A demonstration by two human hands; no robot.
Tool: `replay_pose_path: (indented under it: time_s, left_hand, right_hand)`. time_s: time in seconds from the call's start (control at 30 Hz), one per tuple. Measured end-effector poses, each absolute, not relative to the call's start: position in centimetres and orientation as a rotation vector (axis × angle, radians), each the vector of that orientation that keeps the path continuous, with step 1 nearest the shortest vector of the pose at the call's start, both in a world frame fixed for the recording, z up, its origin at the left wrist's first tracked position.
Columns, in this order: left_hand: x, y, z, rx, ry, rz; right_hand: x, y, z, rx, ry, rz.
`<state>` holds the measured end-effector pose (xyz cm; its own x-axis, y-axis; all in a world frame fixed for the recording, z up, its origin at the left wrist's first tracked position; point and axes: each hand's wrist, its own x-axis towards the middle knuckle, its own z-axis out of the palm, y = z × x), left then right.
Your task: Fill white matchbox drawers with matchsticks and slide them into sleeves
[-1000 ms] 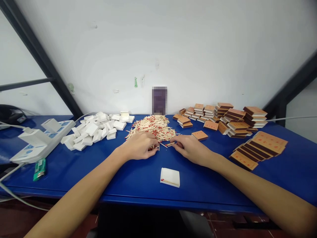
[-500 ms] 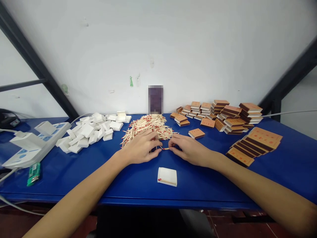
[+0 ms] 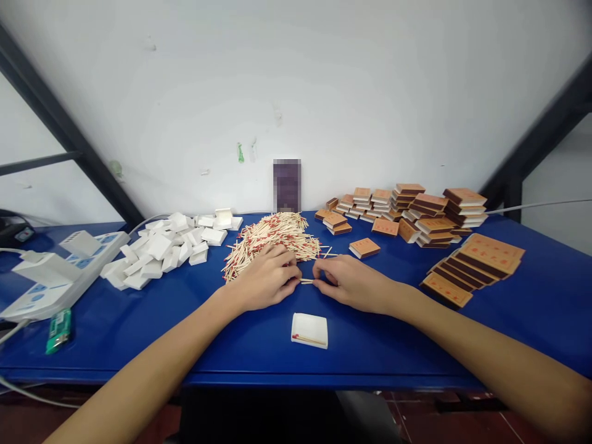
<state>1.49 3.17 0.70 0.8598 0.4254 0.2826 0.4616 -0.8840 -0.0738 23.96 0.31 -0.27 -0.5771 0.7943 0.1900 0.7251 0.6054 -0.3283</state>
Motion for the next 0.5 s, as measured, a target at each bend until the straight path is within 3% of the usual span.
replay_pose_path:
  time_s: [0.5]
  left_hand:
    - [1.39,3.35,0.48,-2.863,-0.761,-0.376]
  right_hand:
    - [23.75,-0.45,0.2,-1.333,-2.507,0.314]
